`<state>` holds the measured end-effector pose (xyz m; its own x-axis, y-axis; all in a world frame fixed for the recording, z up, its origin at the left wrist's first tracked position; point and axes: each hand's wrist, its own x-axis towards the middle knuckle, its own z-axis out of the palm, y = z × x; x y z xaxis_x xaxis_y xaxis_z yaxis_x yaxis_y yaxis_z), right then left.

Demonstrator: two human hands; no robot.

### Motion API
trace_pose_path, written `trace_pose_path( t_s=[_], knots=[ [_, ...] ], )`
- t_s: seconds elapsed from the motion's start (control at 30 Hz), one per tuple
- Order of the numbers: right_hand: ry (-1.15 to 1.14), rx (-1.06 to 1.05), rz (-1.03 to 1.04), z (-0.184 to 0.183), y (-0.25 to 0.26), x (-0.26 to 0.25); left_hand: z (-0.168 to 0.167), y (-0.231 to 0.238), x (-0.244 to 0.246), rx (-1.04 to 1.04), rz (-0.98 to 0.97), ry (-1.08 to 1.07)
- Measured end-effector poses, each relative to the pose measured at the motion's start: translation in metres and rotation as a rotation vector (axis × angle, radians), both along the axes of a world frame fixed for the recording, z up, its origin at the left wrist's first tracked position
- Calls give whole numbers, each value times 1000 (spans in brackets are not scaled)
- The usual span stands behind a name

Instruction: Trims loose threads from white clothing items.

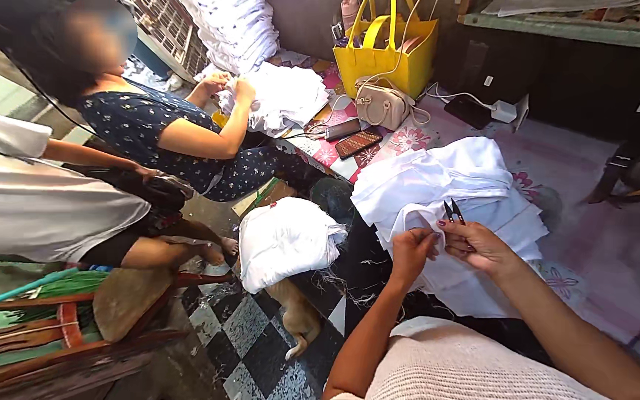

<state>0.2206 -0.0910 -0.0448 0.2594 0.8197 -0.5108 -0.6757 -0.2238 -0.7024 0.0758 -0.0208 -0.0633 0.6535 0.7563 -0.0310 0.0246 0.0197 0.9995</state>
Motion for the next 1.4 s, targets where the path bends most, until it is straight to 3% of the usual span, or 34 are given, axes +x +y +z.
trace_pose_path(
  t_s=[0.1,0.23,0.33,0.7,0.77,0.87,0.9,0.97,1.07,1.13,1.2,1.3,1.4],
  knots=[
    [-286,1,67,6,-16,2,8,3,-12,-25,-37,80],
    [-432,-60,186,21,-43,-7,10,1,-28,-78,-42,130],
    [-518,-127,264,12,-50,-20,13,-2,-30,-96,-51,148],
    [-642,-138,91,-17,-28,-30,9,-4,-28,-108,-62,156],
    [-650,-138,85,-19,-31,-28,10,0,-37,-1,-113,291],
    [-739,-80,162,-13,-47,-19,31,13,-67,310,-222,809],
    [-818,-44,174,-10,-53,-17,36,15,-78,386,-184,889],
    [-1052,37,124,-8,-58,-17,34,13,-90,587,25,777],
    [-1431,66,45,-15,-42,-24,8,-7,-65,853,189,305],
    [-1658,42,5,-23,-24,-30,-18,-18,-45,1000,133,300],
    [-1803,50,-54,-31,-14,-30,-45,-13,-45,1012,128,406],
    [-1762,39,-46,-26,-20,-24,-61,6,-70,838,174,365],
    [-1610,20,64,-21,-27,-17,-51,11,-84,752,64,258]
  ],
)
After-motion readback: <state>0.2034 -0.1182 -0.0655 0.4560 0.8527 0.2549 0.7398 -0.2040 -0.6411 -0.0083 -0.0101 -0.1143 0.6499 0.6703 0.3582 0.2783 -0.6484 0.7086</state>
